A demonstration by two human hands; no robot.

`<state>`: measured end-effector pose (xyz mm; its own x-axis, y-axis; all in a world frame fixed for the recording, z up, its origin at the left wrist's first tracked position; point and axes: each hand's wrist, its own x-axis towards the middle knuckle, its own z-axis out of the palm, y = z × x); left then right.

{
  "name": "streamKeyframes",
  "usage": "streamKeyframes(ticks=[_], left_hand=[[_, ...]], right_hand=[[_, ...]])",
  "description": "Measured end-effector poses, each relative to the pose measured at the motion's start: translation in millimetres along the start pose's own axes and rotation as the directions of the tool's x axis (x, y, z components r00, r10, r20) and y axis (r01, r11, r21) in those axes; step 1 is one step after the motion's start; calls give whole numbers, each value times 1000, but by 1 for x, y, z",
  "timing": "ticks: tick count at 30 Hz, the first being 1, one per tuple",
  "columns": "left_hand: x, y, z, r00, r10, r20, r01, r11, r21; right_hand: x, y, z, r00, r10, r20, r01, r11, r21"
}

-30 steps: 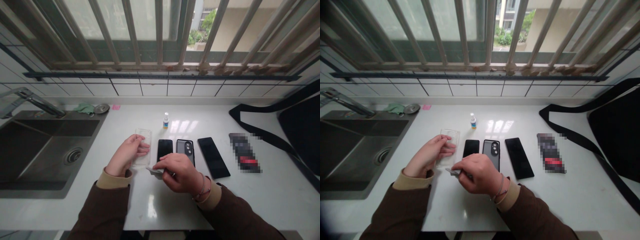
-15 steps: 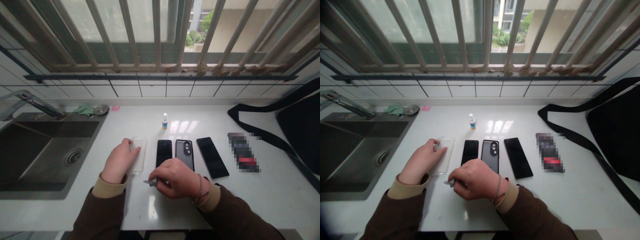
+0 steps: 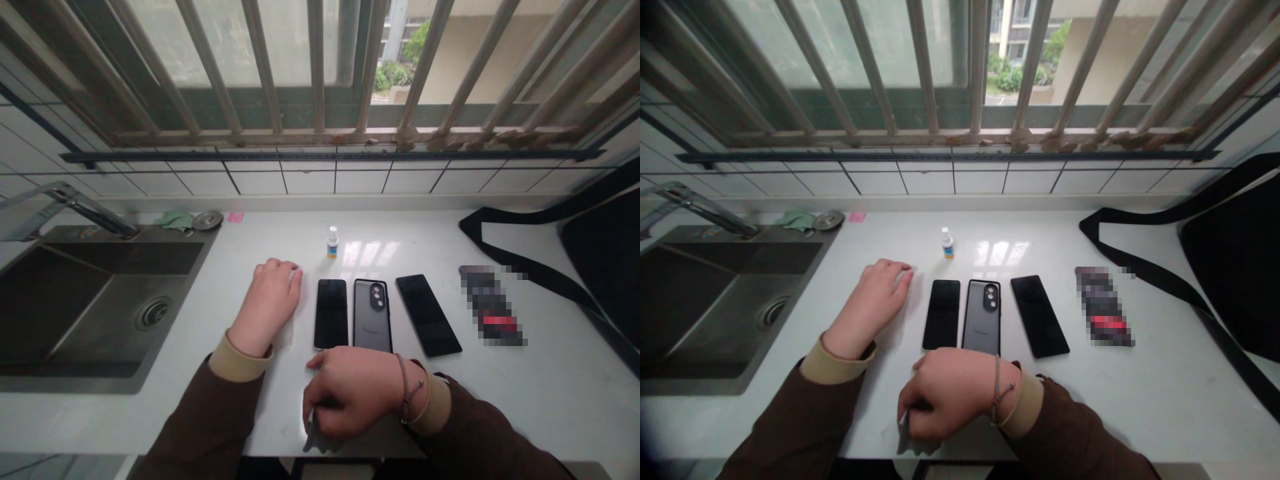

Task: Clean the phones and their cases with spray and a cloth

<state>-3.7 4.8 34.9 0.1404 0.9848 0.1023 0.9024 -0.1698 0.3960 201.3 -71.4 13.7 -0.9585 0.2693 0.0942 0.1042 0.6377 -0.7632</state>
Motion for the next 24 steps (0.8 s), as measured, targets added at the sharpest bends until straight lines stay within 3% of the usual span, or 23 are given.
streamKeyframes(ticks=[3, 6, 19, 22, 24], left_hand=[[18, 16, 22, 979, 185, 79, -176, 978, -112], [27, 25, 40, 957, 258, 134, -232, 955, -183], [34, 23, 45, 978, 187, 91, -151, 938, -311], [31, 26, 34, 974, 218, 69, -158, 859, -487], [25, 28, 26, 955, 272, 116, -123, 722, -681]], right_hand=[[-1, 4, -1, 998, 17, 52, -17, 1000, -13], [-1, 7, -4, 992, 31, 118, -31, 1000, -1], [1, 9, -2, 985, 44, 165, -50, 998, 29], [0, 10, -2, 986, 44, 161, -52, 998, 45], [0, 10, -2, 987, 40, 155, -48, 998, 49]])
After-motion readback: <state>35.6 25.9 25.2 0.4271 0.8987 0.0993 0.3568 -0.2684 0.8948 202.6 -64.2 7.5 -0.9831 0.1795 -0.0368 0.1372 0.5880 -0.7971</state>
